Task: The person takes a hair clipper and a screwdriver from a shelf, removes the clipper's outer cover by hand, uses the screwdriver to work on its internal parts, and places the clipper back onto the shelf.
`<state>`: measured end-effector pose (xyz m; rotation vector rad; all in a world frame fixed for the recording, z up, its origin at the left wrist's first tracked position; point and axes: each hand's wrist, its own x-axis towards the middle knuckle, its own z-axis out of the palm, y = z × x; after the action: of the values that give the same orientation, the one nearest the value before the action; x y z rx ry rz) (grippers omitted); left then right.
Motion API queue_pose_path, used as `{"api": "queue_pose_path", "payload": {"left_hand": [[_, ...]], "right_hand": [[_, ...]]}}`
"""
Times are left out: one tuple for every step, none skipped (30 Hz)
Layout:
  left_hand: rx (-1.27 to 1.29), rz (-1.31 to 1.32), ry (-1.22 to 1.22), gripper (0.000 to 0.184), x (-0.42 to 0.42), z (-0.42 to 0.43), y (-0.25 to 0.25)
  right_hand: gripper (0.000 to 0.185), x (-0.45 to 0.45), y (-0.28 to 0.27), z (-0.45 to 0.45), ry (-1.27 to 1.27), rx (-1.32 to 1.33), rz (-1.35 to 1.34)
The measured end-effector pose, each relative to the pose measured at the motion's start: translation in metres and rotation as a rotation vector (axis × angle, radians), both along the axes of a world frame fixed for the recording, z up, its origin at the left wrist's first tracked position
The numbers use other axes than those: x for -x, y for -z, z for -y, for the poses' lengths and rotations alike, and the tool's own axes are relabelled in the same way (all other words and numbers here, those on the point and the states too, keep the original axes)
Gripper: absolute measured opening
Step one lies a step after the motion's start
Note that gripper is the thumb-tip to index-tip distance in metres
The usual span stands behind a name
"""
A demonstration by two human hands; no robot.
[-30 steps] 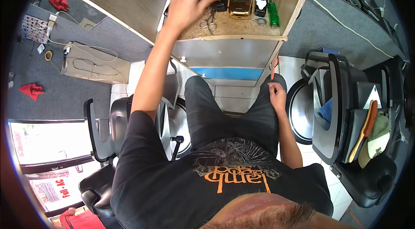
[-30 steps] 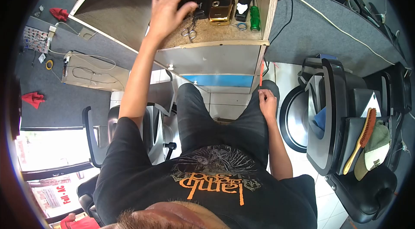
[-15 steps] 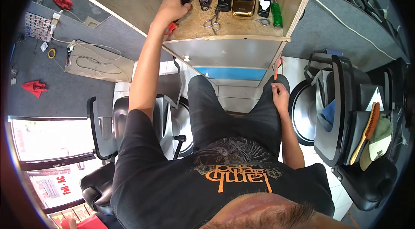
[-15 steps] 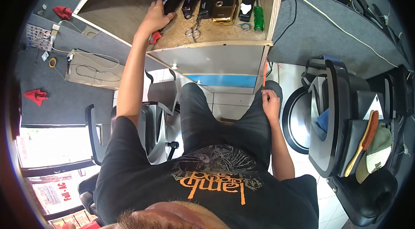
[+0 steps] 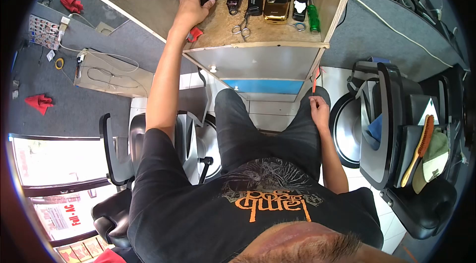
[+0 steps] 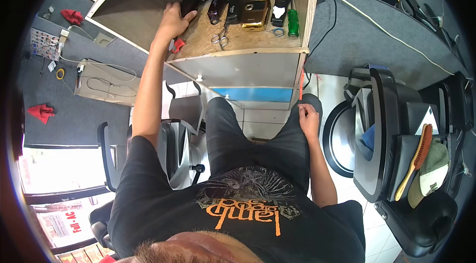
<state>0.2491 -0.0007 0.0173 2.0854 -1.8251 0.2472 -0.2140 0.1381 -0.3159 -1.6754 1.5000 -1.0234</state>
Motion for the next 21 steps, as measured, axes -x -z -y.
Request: {"api": "queue_pose_path", "payload": {"left_hand": [[-0.029, -0.025, 0.001, 0.067, 0.0, -0.003, -0.006], [-0.035, -0.054, 0.015, 0.068, 0.001, -0.008, -0.011], [-0.041, -0.083, 0.031, 0.07, 0.004, -0.015, -0.018], [-0.046, -0.112, 0.048, 0.071, 0.007, -0.022, -0.022], [-0.03, -0.129, 0.072, 0.067, 0.01, -0.029, -0.023], [-0.013, -0.146, 0.094, 0.064, 0.013, -0.036, -0.024], [0.007, -0.164, 0.116, 0.06, 0.017, -0.044, -0.026], [-0.002, -0.196, 0.117, 0.063, 0.023, -0.053, -0.028], [-0.012, -0.227, 0.119, 0.066, 0.032, -0.063, -0.032], [-0.024, -0.259, 0.121, 0.069, 0.04, -0.072, -0.033], [0.024, -0.261, 0.167, 0.064, 0.046, -0.079, -0.029], [0.071, -0.264, 0.216, 0.058, 0.052, -0.084, -0.025], [0.123, -0.267, 0.267, 0.052, 0.059, -0.088, -0.022], [0.126, -0.261, 0.336, 0.051, 0.068, -0.096, -0.023], [0.101, -0.278, 0.342, 0.051, 0.077, -0.103, -0.022], [0.075, -0.295, 0.349, 0.051, 0.086, -0.11, -0.021], [0.052, -0.313, 0.357, 0.051, 0.096, -0.117, -0.021], [0.049, -0.332, 0.374, 0.053, 0.108, -0.125, -0.021], [0.067, -0.337, 0.401, 0.052, 0.117, -0.132, -0.019], [0.083, -0.345, 0.427, 0.052, 0.127, -0.14, -0.017], [0.099, -0.352, 0.45, 0.052, 0.135, -0.149, -0.014]], "right_hand": [[0.019, 0.0, 0.0, 0.0, 0.0, -0.007, -0.005], [0.019, 0.0, 0.0, 0.0, 0.001, -0.013, -0.011], [0.019, 0.0, -0.001, 0.0, 0.003, -0.018, -0.017], [0.02, -0.001, -0.002, 0.0, 0.001, -0.009, -0.023], [0.02, -0.001, -0.003, -0.001, -0.002, 0.0, -0.03], [0.02, -0.001, -0.005, -0.001, -0.006, 0.011, -0.037], [0.021, -0.003, -0.011, -0.002, 0.015, 0.021, -0.004], [0.021, -0.007, -0.016, -0.006, 0.033, 0.03, 0.028], [0.021, -0.014, -0.025, -0.008, 0.051, 0.039, 0.061], [0.022, -0.023, -0.04, -0.01, -0.004, 0.06, 0.092], [0.023, -0.036, -0.059, -0.015, -0.058, 0.073, 0.12], [0.021, -0.057, -0.085, -0.021, -0.052, 0.06, 0.282], [0.02, -0.073, -0.117, -0.026, -0.123, 0.09, 0.292], [0.019, -0.086, -0.148, -0.029, -0.193, 0.122, 0.304], [0.018, -0.098, -0.172, -0.031, -0.241, 0.117, 0.34], [0.018, -0.11, -0.191, -0.033, -0.288, 0.113, 0.377], [0.021, -0.124, -0.204, -0.034, -0.304, 0.068, 0.522], [0.026, -0.137, -0.217, -0.032, -0.319, 0.025, 0.668], [0.034, -0.142, -0.238, -0.029, -0.365, -0.052, 0.754], [0.043, -0.147, -0.255, -0.027, -0.41, -0.134, 0.84], [0.047, -0.157, -0.26, -0.025, -0.387, -0.201, 1.024]]}}
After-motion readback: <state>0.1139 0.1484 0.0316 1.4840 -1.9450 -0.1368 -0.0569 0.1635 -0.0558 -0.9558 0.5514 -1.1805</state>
